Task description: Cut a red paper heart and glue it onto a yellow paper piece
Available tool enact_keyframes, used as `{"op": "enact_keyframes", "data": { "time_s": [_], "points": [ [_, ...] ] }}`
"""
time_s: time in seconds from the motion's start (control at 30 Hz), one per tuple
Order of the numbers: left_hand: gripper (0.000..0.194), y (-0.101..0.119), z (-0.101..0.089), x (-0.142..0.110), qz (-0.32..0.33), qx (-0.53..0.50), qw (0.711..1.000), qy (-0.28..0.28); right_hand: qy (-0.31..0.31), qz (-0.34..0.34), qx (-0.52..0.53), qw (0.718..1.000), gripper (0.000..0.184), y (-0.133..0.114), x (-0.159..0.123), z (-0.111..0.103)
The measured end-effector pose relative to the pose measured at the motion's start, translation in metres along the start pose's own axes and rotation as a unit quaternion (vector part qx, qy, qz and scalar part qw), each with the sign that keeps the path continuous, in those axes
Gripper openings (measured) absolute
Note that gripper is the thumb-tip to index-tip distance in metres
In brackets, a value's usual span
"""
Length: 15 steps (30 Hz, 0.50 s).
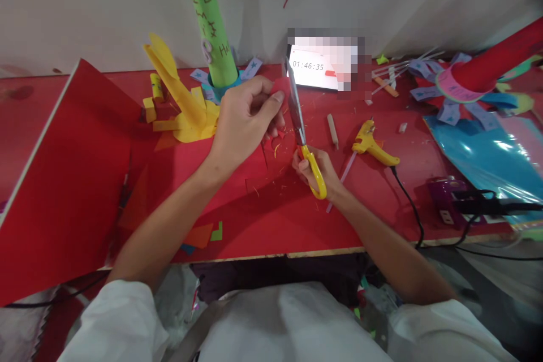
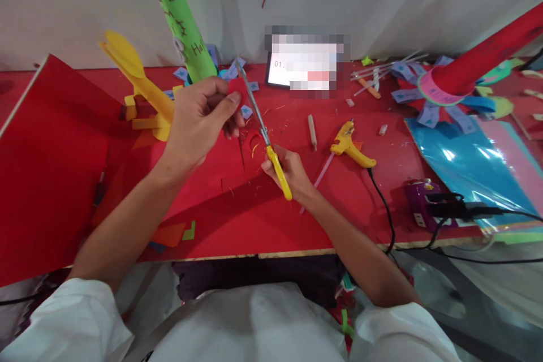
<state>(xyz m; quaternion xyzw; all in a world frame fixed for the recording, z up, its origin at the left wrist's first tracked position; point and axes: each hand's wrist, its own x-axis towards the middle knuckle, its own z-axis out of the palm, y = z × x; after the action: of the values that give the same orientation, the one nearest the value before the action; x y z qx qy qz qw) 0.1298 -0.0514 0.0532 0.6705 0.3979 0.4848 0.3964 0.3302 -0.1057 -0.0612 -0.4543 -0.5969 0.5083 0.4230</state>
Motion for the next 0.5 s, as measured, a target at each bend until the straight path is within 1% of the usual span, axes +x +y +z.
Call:
{"op": "enact_keyframes", "data": {
  "time_s": [0.37,0.43,0.5],
  "points": [
    [0.039,-0.0006,-0.0027,0.0020,0.025,-0.002,1.000,0.018,0.005,-0.004,0.009,1.000,0.080,-0.0002,0.0011,0.0008],
    [0.038,0.0001,-0.0031,0.0022,0.026,0.001,0.999,0.021,0.000,0.000,0.011,1.000,0.080,-0.0004,0.0011,0.0002],
    [0.037,0.0012,-0.0031,0.0021,0.029,0.004,0.999,0.027,-0.019,0.013,0.009,1.000,0.080,-0.0004,0.0013,-0.0007]
  ]
}}
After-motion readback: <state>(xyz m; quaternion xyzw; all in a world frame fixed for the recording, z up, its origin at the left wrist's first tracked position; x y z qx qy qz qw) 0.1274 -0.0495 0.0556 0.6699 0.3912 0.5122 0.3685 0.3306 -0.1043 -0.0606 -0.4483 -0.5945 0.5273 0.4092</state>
